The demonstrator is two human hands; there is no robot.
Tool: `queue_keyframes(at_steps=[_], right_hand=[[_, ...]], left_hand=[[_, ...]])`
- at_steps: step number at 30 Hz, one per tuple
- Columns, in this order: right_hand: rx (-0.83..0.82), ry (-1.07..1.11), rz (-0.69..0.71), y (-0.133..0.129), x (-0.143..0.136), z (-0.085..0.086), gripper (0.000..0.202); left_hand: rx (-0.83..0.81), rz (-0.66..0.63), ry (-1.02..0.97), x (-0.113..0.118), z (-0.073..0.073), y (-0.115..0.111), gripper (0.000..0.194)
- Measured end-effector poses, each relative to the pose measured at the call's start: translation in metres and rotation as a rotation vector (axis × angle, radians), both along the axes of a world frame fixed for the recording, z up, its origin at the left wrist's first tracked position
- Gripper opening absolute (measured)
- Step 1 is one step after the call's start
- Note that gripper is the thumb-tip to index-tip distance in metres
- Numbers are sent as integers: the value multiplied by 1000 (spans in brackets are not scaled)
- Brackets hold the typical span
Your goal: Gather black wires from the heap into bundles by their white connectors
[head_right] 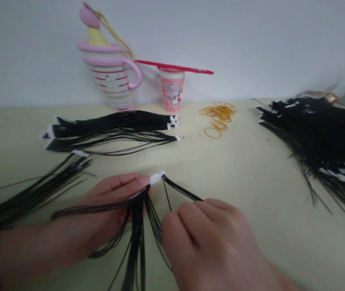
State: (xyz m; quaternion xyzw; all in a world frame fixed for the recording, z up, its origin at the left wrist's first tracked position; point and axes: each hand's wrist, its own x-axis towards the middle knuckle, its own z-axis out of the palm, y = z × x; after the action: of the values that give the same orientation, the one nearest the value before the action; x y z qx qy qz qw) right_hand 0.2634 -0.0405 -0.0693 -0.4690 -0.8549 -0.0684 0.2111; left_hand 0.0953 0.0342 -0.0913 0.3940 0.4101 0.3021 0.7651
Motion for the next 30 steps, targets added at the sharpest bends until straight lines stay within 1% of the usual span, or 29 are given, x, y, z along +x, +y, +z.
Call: queue_keyframes(at_steps=[3, 6, 9, 11, 14, 17, 19, 21, 26, 30], right_hand=[[35, -15, -9, 1, -1, 2, 24], [107, -37, -47, 2, -1, 5, 22], [174, -33, -100, 5, -2, 6, 14], [179, -28, -110, 8, -4, 5, 11], [159, -18, -96, 12, -8, 4, 14], [142, 7, -96, 13, -10, 3, 16], [128, 28, -88, 13, -11, 2, 15], [114, 56, -69, 14, -12, 1, 16], [99, 92, -59, 16, -12, -3, 16], [97, 88, -51, 16, -11, -3, 16]], left_hand=[[-10, -6, -58, 1, -1, 0, 26], [-14, -1, -39, 1, -3, 1, 29], [10, -25, -38, 1, -5, 1, 30], [18, -45, -18, 0, -5, 1, 31], [33, -73, 15, 0, -1, 1, 30], [22, -99, 33, 1, 7, 0, 24], [-4, -86, 54, 2, 12, -1, 23], [-3, -76, 68, 3, 13, -1, 23], [76, -80, 21, 2, 3, 1, 21], [111, -120, 25, 0, -3, 1, 23]])
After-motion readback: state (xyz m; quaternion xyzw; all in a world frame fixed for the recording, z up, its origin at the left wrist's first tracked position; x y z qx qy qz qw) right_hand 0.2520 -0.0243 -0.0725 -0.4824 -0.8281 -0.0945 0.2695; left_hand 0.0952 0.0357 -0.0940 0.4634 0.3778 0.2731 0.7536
